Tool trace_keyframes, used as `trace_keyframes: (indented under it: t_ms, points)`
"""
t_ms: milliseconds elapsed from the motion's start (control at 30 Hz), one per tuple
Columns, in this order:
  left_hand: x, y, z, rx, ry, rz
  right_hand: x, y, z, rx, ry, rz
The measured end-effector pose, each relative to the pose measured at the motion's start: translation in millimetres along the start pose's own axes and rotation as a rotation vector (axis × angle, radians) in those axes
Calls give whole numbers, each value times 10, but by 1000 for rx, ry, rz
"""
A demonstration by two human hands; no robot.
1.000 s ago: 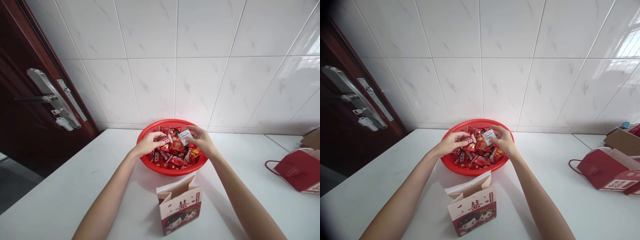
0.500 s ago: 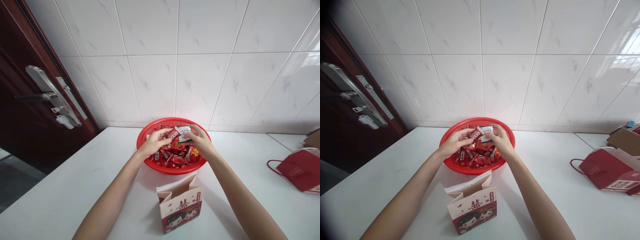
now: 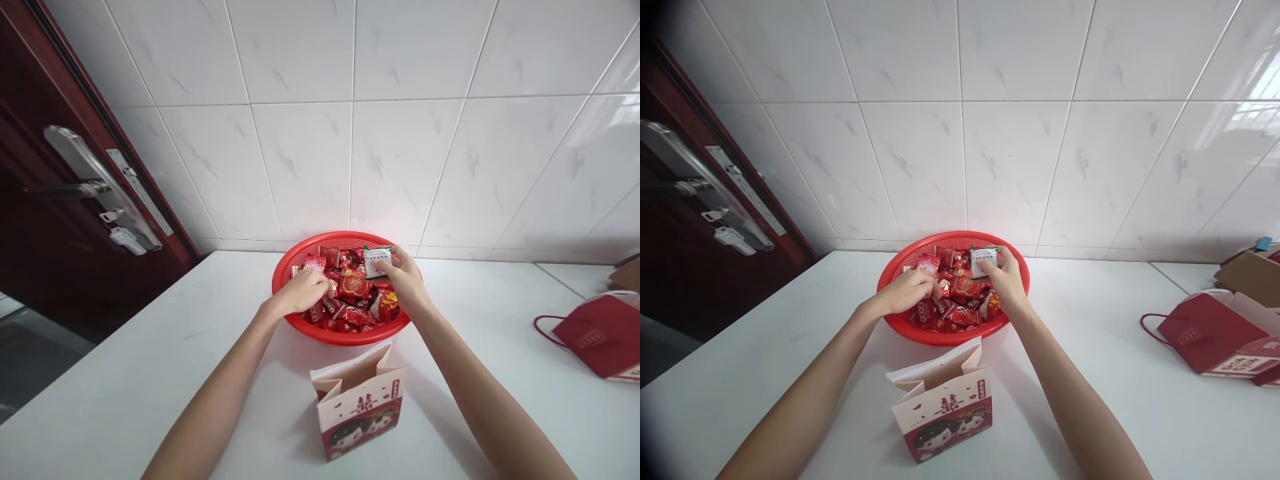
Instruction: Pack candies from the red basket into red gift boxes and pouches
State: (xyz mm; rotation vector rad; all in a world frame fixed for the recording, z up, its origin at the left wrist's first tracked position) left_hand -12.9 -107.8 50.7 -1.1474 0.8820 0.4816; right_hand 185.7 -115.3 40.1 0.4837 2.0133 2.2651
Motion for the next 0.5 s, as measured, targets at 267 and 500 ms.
trace_keyframes:
  t_ms: [267, 500]
  points:
    - [393, -524, -94, 329, 367, 96, -101, 26, 35, -19, -148, 51]
    - [631, -537, -12, 313, 456, 384, -132, 45, 73, -42, -190, 64]
Point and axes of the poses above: each hand's wrist, its own z-axis towards the middle knuckle, its own x-axis out of the palm, y = z × x, the point moved 6 cm from there along z, towards the middle knuckle, and after that the axes turned 10 degrees about -y, right-handed, at the moved point
